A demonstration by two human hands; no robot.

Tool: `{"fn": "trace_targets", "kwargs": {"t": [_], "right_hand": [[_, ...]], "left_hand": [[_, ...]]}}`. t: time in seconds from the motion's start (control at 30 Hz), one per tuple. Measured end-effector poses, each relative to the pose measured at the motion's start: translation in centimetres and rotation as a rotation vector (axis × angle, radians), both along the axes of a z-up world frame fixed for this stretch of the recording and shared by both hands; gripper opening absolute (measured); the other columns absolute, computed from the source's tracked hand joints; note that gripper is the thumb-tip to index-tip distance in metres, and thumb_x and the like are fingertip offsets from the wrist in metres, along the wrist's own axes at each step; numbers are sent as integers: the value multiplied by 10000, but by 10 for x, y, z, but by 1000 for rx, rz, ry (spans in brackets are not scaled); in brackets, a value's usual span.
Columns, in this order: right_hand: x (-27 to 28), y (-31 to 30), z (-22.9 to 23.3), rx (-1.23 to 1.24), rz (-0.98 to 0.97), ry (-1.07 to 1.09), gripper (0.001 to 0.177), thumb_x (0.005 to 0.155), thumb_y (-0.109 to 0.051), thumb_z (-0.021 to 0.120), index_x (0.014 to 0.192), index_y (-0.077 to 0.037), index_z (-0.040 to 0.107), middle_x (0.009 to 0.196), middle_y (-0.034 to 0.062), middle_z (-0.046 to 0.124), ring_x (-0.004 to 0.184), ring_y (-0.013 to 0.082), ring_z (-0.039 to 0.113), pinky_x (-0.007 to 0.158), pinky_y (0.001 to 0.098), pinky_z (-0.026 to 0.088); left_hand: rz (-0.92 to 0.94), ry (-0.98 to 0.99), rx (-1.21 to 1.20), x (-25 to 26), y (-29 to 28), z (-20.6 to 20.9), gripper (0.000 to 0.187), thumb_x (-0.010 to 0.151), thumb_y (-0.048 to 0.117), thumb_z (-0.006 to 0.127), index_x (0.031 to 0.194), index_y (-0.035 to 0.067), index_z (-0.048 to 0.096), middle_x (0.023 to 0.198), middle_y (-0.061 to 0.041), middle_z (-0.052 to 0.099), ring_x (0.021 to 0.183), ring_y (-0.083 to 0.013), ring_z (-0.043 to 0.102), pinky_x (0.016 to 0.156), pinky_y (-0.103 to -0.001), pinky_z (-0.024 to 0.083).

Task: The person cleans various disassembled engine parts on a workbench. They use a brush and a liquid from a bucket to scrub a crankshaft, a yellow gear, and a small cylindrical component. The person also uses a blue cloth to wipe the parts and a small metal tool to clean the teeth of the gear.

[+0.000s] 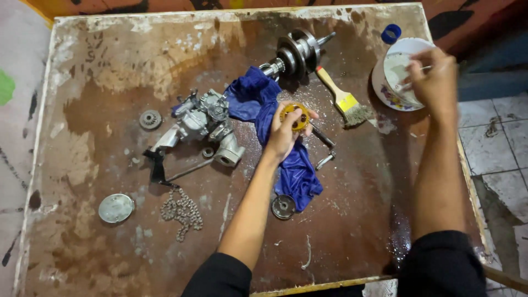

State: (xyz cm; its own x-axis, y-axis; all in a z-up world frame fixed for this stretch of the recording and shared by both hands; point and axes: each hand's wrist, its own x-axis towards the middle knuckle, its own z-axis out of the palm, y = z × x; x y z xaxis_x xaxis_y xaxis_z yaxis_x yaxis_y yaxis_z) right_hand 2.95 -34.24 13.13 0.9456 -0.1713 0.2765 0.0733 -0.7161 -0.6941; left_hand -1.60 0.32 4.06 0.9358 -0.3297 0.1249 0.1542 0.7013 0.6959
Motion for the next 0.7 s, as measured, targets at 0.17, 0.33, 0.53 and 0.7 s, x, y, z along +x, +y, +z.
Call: {"fn": "trace_targets", "kwargs": {"t": [0.17, 0.33, 0.53, 0.7], "right_hand": [[22, -47, 1, -464, -63, 332, 358, 850, -57, 790, 1206, -76, 749, 1093, 211, 740, 937, 308, 730, 799, 422, 578], [45, -85, -43, -681, 80, 656, 374, 812, -174, 868, 1179, -190, 800, 1142, 152, 781, 997, 327, 753, 913, 427, 583], [28, -42, -34, -641, -78, 527, 497, 775, -195, 900, 1234, -146, 716, 1287, 171, 714, 1154, 367, 674, 969, 464, 533], [41, -51, -54, -686, 75, 223, 539, 716, -125, 874, 1241, -188, 773, 1224, 226, 692, 1039, 389, 679, 940, 463, 535]], "left_hand": [[-25, -19, -13, -1, -1, -3, 222, 992, 108, 576, 1146, 77, 420, 1055, -214, 721, 712, -183, 643, 665, -317, 550], [-28, -113, 92, 1, -3, -3, 208, 1032, 99, 606, 1106, 75, 414, 1159, -201, 733, 761, -139, 628, 699, -285, 523], [-10, -168, 105, -1, -5, -4, 198, 1063, 166, 632, 1088, 64, 464, 1176, -164, 734, 796, -120, 640, 763, -277, 552], [3, -150, 132, -5, -3, 2, 247, 1035, 244, 648, 1155, 60, 535, 1118, -118, 727, 795, -117, 661, 726, -267, 539]]}}
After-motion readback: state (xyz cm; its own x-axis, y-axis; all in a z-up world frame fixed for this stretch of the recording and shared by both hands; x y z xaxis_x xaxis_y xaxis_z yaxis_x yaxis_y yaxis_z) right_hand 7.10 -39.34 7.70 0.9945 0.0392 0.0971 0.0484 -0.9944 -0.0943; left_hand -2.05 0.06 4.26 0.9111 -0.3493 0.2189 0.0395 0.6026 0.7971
